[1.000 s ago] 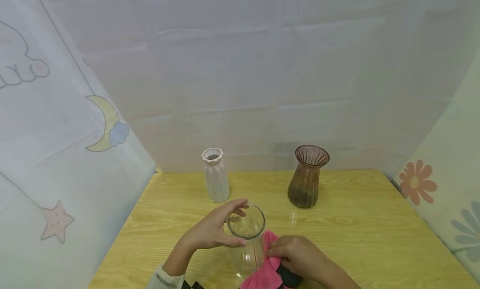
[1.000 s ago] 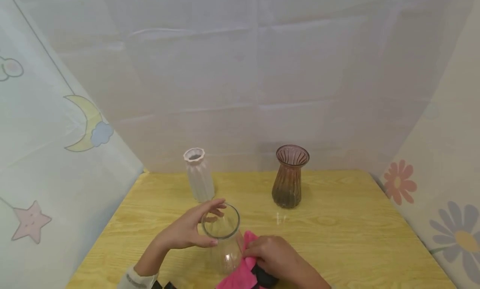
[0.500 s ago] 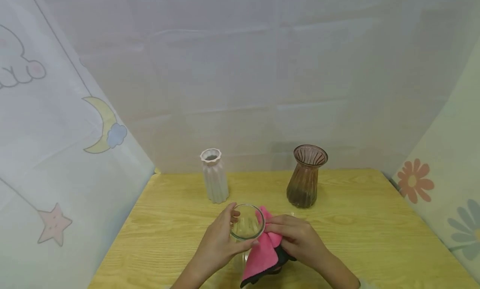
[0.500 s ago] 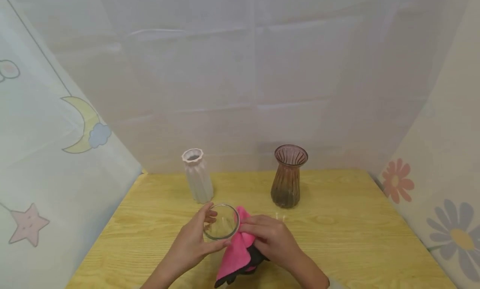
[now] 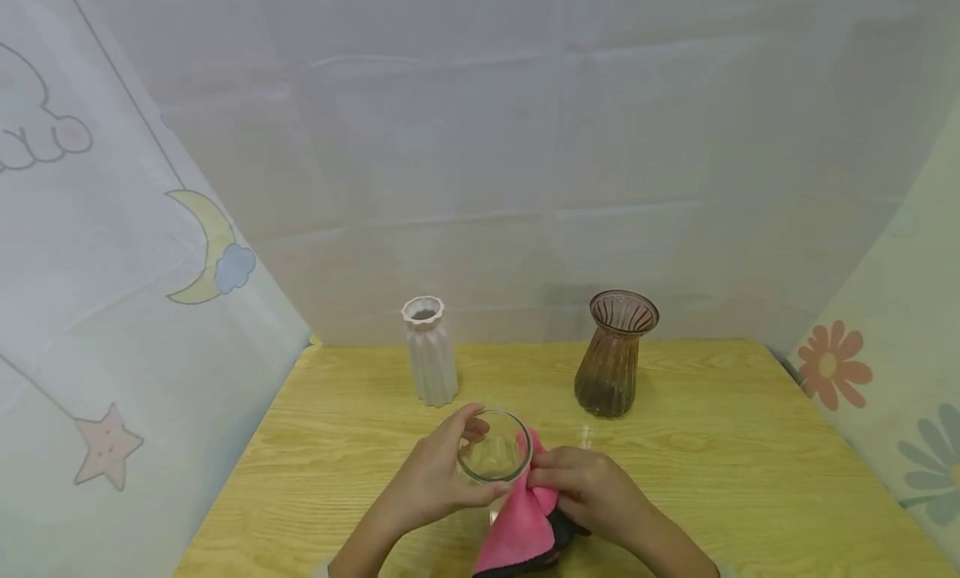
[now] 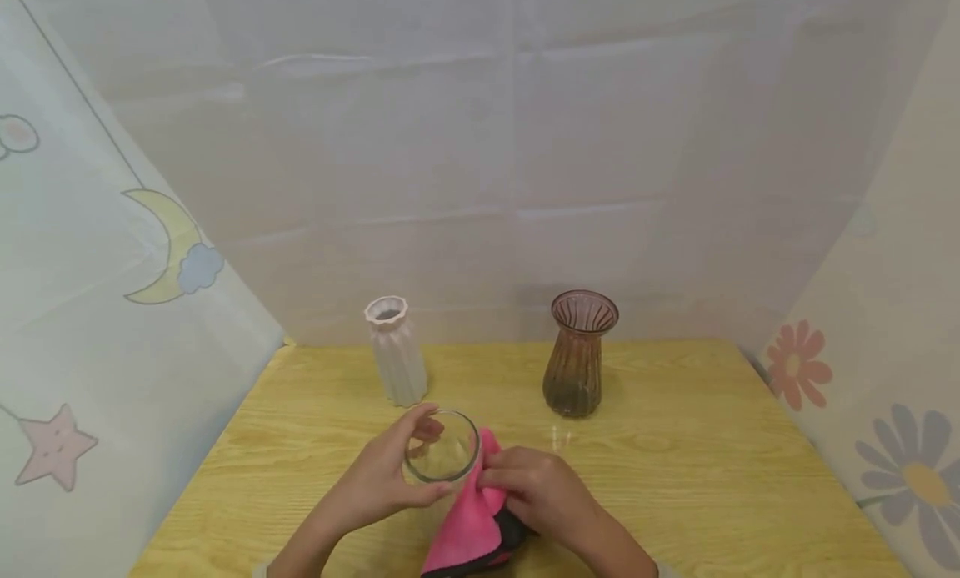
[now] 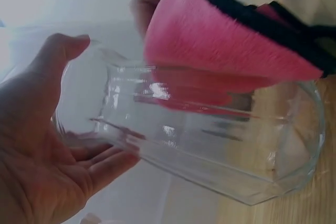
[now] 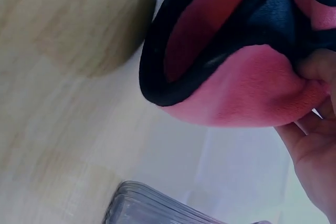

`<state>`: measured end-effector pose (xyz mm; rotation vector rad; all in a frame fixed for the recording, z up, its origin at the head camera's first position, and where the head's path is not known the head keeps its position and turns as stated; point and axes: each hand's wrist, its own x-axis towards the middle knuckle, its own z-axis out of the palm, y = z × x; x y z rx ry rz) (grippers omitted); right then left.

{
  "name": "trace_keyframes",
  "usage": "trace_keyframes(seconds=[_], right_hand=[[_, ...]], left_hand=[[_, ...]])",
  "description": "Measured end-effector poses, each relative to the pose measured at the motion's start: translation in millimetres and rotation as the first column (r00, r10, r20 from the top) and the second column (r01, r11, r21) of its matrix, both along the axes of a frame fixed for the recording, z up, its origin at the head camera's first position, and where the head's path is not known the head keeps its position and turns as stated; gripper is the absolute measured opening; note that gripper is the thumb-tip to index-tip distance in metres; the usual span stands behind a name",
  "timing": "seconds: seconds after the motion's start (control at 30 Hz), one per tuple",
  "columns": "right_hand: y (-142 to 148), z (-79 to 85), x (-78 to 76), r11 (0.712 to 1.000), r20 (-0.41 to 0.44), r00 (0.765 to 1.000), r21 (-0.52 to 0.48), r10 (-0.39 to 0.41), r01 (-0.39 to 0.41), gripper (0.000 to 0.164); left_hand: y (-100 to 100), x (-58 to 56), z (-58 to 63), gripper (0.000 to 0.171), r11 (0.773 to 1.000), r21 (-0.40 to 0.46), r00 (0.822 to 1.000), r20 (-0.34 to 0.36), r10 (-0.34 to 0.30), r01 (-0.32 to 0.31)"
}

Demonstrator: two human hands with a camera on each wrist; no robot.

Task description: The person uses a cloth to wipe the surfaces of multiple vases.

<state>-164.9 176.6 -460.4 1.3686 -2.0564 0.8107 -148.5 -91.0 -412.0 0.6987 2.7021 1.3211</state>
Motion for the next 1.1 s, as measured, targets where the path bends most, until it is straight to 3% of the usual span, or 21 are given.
trace_keyframes(seconds=[0.13, 0.3, 0.53, 0.63, 0.7, 0.77, 0.83, 0.97, 1.1], right_hand=[[0.3, -4.3, 1.3, 0.998, 0.002, 1.000, 0.064, -0.005, 0.005, 0.035], [1.4, -13.7, 1.0, 0.986, 0.035, 0.999, 0.165, 0.000, -0.006, 0.030], [5.6, -22.4, 0.2, 0.959, 0.132, 0.991, 0.278, 0.019, -0.055, 0.030], [11.3, -15.5, 1.1, 0.976, 0.162, 0.986, 0.205, 0.042, -0.075, 0.035], [15.3, -6.1, 1.8, 0.991, 0.162, 0.986, 0.116, 0.045, -0.064, 0.038], [17.5, 4.8, 1.1, 0.999, 0.127, 0.991, 0.026, 0.040, -0.044, 0.030], [17.3, 14.6, -0.5, 0.998, 0.063, 0.997, -0.053, 0.034, -0.031, 0.021], [9.7, 22.4, -4.5, 0.990, -0.040, 0.998, -0.126, 0.051, -0.056, 0.032], [-0.1, 15.5, -5.1, 0.986, -0.025, 0.996, -0.137, 0.091, -0.093, 0.028]], left_hand=[[-7.0, -9.9, 1.1, 0.093, 0.995, -0.011, 0.995, -0.005, -0.098, 0.098], [-13.2, -23.3, 1.5, 0.088, 0.975, 0.025, 0.975, -0.005, -0.222, 0.222], [-14.5, -28.5, 0.2, 0.095, 0.960, 0.077, 0.961, 0.041, -0.275, 0.271], [-12.2, -20.5, 2.0, 0.102, 0.974, 0.078, 0.976, 0.024, -0.217, 0.215], [-9.3, -12.0, 4.6, 0.105, 0.988, 0.067, 0.991, 0.008, -0.137, 0.136], [-5.9, -2.9, 6.6, 0.107, 0.998, 0.033, 0.999, -0.008, -0.047, 0.048], [-2.1, 5.2, 8.7, 0.109, 1.000, 0.007, 1.000, -0.014, 0.026, -0.026], [5.3, 13.6, 8.8, 0.110, 0.992, -0.055, 0.993, -0.034, 0.109, -0.111], [10.8, 14.2, 7.9, 0.103, 0.988, -0.067, 0.989, -0.051, 0.137, -0.141]])
